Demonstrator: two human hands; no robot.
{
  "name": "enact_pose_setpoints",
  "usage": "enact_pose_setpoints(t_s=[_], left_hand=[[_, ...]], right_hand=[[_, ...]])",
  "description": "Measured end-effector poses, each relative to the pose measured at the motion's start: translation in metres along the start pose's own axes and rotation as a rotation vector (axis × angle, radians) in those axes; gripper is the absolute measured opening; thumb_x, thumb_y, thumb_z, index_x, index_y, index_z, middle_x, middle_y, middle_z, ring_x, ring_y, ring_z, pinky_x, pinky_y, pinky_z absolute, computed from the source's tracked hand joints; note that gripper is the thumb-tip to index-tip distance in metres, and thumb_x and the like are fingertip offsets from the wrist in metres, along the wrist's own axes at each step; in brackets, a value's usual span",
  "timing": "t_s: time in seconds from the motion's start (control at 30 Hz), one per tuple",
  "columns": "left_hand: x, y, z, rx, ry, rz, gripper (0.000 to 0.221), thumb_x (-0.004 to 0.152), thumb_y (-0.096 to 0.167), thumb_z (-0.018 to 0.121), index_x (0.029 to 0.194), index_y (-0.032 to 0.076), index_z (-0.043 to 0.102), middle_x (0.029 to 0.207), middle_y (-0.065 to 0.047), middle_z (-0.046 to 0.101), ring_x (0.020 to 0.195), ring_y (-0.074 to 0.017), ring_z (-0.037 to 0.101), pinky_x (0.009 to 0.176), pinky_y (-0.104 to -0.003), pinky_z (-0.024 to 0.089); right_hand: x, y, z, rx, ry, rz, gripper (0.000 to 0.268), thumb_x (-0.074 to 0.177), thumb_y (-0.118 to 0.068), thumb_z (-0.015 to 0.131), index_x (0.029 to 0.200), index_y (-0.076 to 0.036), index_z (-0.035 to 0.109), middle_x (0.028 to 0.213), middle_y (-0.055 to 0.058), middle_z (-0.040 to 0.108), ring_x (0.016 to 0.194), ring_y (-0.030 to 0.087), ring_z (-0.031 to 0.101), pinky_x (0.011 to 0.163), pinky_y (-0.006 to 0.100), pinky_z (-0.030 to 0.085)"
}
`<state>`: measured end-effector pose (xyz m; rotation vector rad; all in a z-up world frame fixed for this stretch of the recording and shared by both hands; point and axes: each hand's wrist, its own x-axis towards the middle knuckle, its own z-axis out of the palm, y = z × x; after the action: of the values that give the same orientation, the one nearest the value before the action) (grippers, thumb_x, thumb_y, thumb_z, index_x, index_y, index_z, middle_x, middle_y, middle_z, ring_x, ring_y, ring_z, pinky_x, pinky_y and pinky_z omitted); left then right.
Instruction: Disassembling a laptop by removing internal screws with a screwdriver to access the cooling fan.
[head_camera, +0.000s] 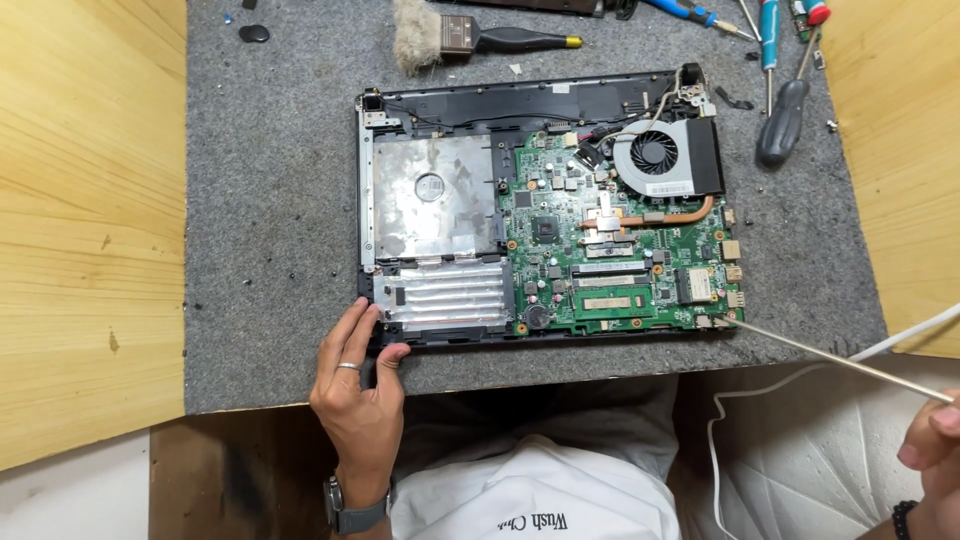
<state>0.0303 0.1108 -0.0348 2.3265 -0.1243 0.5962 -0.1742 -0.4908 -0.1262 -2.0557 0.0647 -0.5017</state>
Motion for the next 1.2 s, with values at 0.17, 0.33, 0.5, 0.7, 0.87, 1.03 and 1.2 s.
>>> enact_pose_setpoints(t_s=[0.17, 0.33, 0.5, 0.7, 0.87, 1.03, 1.2], left_hand=[[-0.002, -0.002, 0.002, -0.007, 0.008, 0.007, 0.043, 0.089, -0.003, 0.079, 0.129, 0.002, 0.067, 0.133, -0.013, 0.066, 0.121, -0.0306, 0.067, 0.103, -0.039, 0.058], [-0.003, -0.003, 0.004, 0.017, 0.024, 0.023, 0.04, 0.089, -0.001, 0.079, 0.127, 0.002, 0.068, 0.131, -0.013, 0.067, 0.119, -0.0304, 0.068, 0.102, -0.04, 0.057], [-0.003, -0.005, 0.01, 0.075, 0.101, 0.09, 0.032, 0.097, 0.013, 0.074, 0.126, 0.003, 0.069, 0.13, -0.011, 0.069, 0.11, -0.0302, 0.071, 0.09, -0.04, 0.06], [-0.001, 0.007, 0.021, 0.281, 0.211, 0.092, 0.044, 0.094, 0.041, 0.06, 0.119, 0.007, 0.073, 0.127, -0.007, 0.072, 0.094, -0.0281, 0.071, 0.075, -0.039, 0.053], [-0.001, 0.006, 0.025, 0.343, 0.249, 0.074, 0.041, 0.093, 0.04, 0.057, 0.114, 0.009, 0.074, 0.126, -0.004, 0.072, 0.091, -0.0257, 0.071, 0.074, -0.038, 0.049], [-0.001, 0.006, 0.027, 0.353, 0.263, 0.065, 0.042, 0.089, 0.04, 0.057, 0.113, 0.01, 0.073, 0.124, -0.003, 0.073, 0.088, -0.0236, 0.071, 0.069, -0.036, 0.047], [0.0, 0.007, 0.027, 0.356, 0.268, 0.066, 0.041, 0.089, 0.04, 0.057, 0.111, 0.01, 0.073, 0.122, -0.003, 0.074, 0.088, -0.0245, 0.071, 0.069, -0.037, 0.047]], right_hand=[[0.05, -0.081, 0.068, 0.066, 0.042, 0.004, 0.057, 0.119, -0.065, 0.026, 0.11, -0.014, 0.05, 0.097, -0.008, 0.05, 0.056, 0.008, 0.04, 0.056, 0.022, 0.031], [0.103, -0.174, 0.143, 0.155, 0.079, -0.037, 0.091, 0.105, -0.091, 0.033, 0.091, -0.001, 0.04, 0.086, 0.008, 0.043, 0.044, 0.017, 0.031, 0.052, 0.029, 0.027], [0.135, -0.237, 0.187, 0.282, -0.008, -0.04, 0.046, 0.114, -0.069, 0.037, 0.118, -0.024, 0.033, 0.074, 0.011, 0.048, 0.047, 0.019, 0.029, 0.046, 0.027, 0.033], [0.181, -0.256, 0.215, 0.284, -0.027, -0.075, 0.058, 0.111, -0.072, 0.039, 0.111, -0.015, 0.03, 0.064, 0.009, 0.037, 0.047, 0.018, 0.023, 0.049, 0.029, 0.022], [0.247, -0.244, 0.24, 0.41, -0.072, -0.173, 0.044, 0.116, -0.064, 0.041, 0.113, -0.02, 0.033, 0.069, 0.004, 0.033, 0.052, 0.015, 0.021, 0.056, 0.029, 0.023], [0.305, -0.266, 0.282, 0.315, -0.081, -0.445, 0.043, 0.124, -0.045, 0.028, 0.117, -0.003, 0.035, 0.072, 0.015, 0.041, 0.051, 0.019, 0.039, 0.047, 0.03, 0.029], [0.333, -0.259, 0.294, 0.348, -0.177, -0.334, 0.05, 0.123, -0.046, 0.031, 0.112, 0.002, 0.041, 0.07, 0.015, 0.042, 0.055, 0.019, 0.041, 0.055, 0.031, 0.034]])
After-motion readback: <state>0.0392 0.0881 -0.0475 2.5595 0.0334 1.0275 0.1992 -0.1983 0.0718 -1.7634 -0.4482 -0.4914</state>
